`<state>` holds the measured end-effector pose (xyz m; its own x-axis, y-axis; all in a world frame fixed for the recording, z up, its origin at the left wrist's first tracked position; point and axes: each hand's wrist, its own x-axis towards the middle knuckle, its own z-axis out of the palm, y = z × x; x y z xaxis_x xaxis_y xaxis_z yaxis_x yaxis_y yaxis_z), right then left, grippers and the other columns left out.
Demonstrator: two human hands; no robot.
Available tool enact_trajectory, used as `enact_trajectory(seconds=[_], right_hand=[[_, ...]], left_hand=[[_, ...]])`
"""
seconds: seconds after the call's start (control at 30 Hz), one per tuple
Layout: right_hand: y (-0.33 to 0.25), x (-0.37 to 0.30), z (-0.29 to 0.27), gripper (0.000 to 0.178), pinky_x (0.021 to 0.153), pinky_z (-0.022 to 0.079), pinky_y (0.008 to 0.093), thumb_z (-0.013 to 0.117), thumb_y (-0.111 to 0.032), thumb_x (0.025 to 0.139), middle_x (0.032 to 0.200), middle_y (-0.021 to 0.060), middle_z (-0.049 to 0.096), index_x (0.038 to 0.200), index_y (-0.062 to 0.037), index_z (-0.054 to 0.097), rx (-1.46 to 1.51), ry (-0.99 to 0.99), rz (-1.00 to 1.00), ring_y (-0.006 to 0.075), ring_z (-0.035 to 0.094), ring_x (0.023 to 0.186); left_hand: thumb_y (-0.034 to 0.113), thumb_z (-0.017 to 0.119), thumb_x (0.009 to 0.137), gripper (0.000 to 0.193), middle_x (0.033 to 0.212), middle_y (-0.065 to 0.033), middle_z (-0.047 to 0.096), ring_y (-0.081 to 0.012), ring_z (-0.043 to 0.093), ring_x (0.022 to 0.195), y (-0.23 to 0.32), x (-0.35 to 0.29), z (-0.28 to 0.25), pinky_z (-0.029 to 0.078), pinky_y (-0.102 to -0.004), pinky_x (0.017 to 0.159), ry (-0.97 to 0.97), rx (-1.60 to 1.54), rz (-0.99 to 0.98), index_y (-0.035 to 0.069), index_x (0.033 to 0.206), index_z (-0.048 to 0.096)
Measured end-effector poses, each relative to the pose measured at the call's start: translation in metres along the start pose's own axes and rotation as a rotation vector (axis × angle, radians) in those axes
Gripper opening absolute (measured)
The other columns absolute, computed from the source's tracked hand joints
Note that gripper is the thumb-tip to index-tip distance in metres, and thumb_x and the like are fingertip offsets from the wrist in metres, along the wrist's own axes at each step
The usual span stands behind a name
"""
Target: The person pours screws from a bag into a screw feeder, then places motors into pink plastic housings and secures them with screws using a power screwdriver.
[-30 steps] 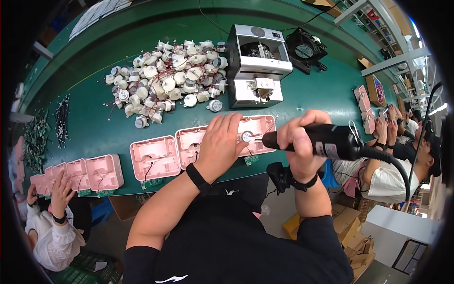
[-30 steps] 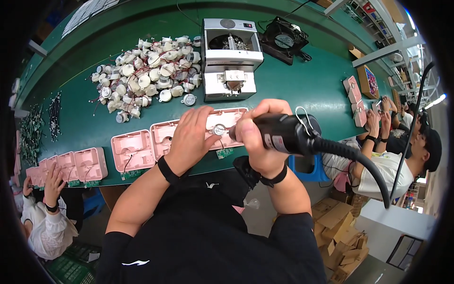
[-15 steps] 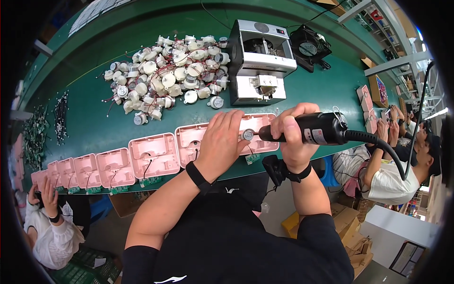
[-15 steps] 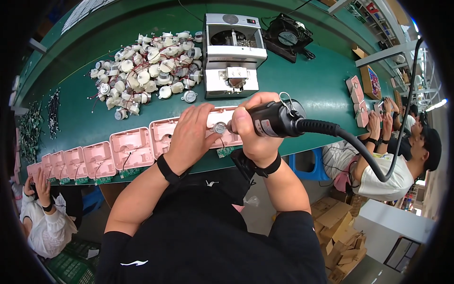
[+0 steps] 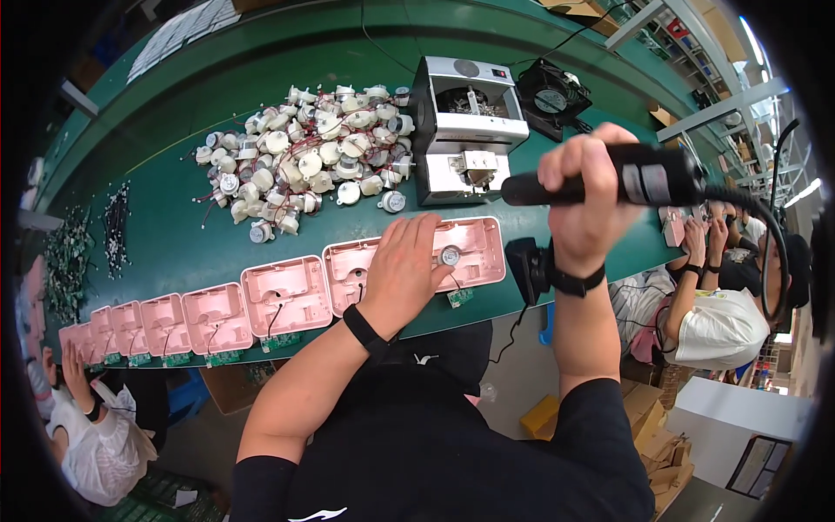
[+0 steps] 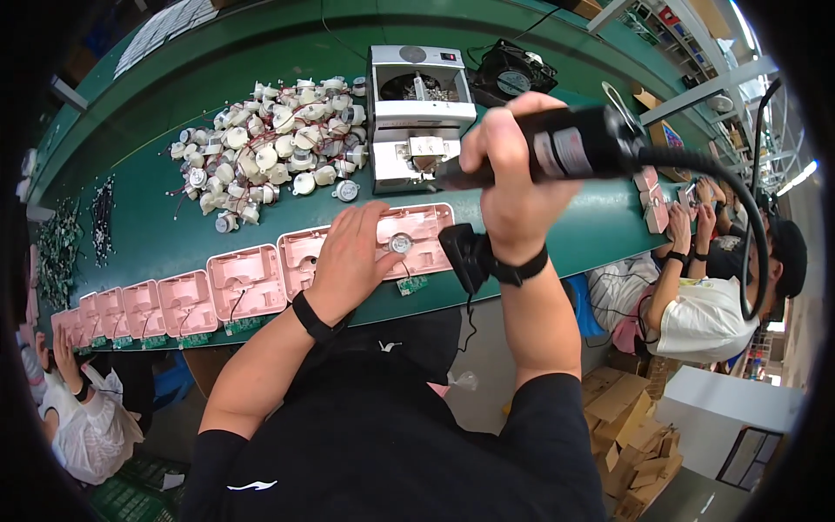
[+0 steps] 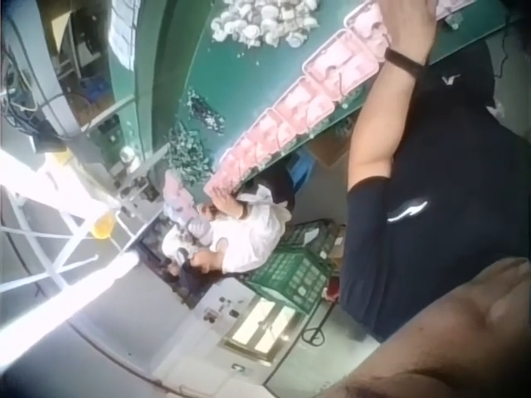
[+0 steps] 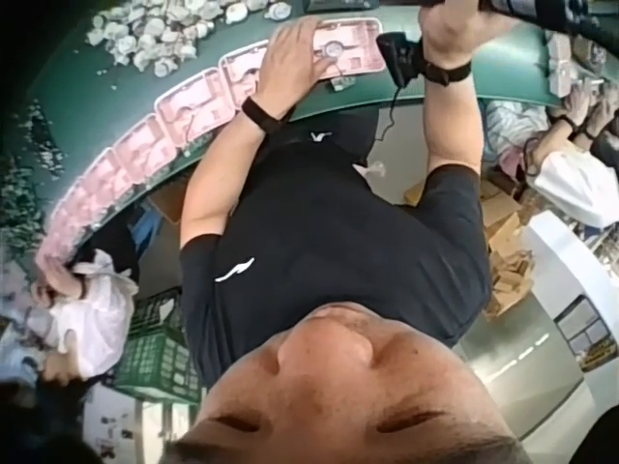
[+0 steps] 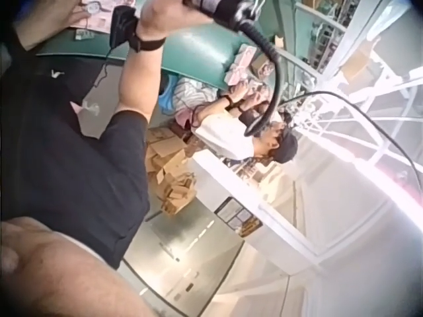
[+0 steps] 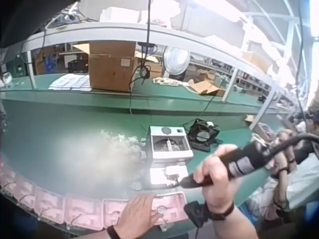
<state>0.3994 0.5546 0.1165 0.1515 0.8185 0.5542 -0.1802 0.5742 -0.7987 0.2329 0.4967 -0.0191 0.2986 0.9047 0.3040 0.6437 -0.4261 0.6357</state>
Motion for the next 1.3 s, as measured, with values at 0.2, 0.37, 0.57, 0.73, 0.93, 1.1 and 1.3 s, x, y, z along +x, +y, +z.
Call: enact_trajectory(seconds=[0.2,0.37,0.57,0.73,0.93,1.1,1.3], right_hand=[[0.025,0.018,0.001,0.016,0.054,0.046,0.0333,0.057,-0.006,0.092,0.069,0.0064,0.051,0.105,-0.0002,0.05,-0.155,-0.027,-0.027,0.0173,0.049,0.053],[0.014,0.007,0.007,0.015,0.054,0.046,0.0325,0.057,-0.006,0.092,0.07,0.0071,0.052,0.102,-0.0012,0.049,-0.093,-0.034,0.114,0.0166,0.049,0.053],[-0.006,-0.047,0.019,0.019,0.055,0.046,0.0316,0.057,-0.007,0.091,0.072,0.0089,0.054,0.105,-0.0027,0.044,0.083,-0.126,0.237,0.0153,0.05,0.054],[0.015,-0.068,0.013,0.023,0.056,0.047,0.0308,0.057,-0.003,0.09,0.073,0.0095,0.055,0.107,-0.0027,0.042,-0.131,-0.279,0.191,0.0149,0.051,0.055],[0.031,-0.077,0.006,0.024,0.057,0.049,0.0299,0.058,0.0,0.089,0.073,0.0101,0.056,0.106,-0.0025,0.041,-0.121,-0.266,0.211,0.0148,0.053,0.057],[0.033,-0.079,0.013,0.023,0.057,0.049,0.0302,0.058,0.0,0.089,0.073,0.0104,0.057,0.105,-0.0023,0.041,-0.083,-0.216,0.256,0.0147,0.053,0.057],[0.038,-0.08,0.013,0.018,0.055,0.049,0.0309,0.056,0.0,0.09,0.073,0.0101,0.056,0.102,-0.0016,0.043,-0.129,-0.252,0.212,0.015,0.053,0.056]], left_hand=[[0.016,0.081,0.072,0.066,0.118,-0.0175,0.058,-0.0335,0.053,0.115,0.002,0.0,-0.002,0.037,-0.0426,0.108,-0.006,-0.016,0.0,-0.002,0.126,0.046],[0.015,0.082,0.071,0.067,0.119,-0.0187,0.058,-0.0359,0.054,0.115,-0.001,-0.001,-0.001,0.039,-0.044,0.106,0.018,-0.013,0.006,-0.002,0.126,0.047],[0.016,0.081,0.072,0.068,0.117,-0.0174,0.058,-0.0338,0.054,0.114,-0.001,-0.001,0.0,0.038,-0.0434,0.107,0.022,0.008,0.015,-0.002,0.126,0.045],[0.016,0.082,0.071,0.07,0.117,-0.017,0.058,-0.0333,0.055,0.114,-0.005,0.0,0.006,0.038,-0.0436,0.106,0.022,-0.024,0.011,-0.002,0.126,0.044],[0.015,0.082,0.07,0.068,0.117,-0.0167,0.058,-0.033,0.055,0.113,-0.005,-0.001,0.008,0.039,-0.0437,0.105,0.06,-0.033,0.033,-0.002,0.125,0.045],[0.015,0.081,0.071,0.067,0.117,-0.0167,0.059,-0.0332,0.056,0.112,-0.007,0.0,0.009,0.04,-0.0438,0.105,0.059,-0.046,0.024,-0.002,0.125,0.046],[0.015,0.079,0.073,0.062,0.115,-0.018,0.06,-0.0386,0.058,0.105,-0.01,0.0,0.01,0.044,-0.048,0.095,0.14,-0.069,0.082,0.0,0.124,0.047]])
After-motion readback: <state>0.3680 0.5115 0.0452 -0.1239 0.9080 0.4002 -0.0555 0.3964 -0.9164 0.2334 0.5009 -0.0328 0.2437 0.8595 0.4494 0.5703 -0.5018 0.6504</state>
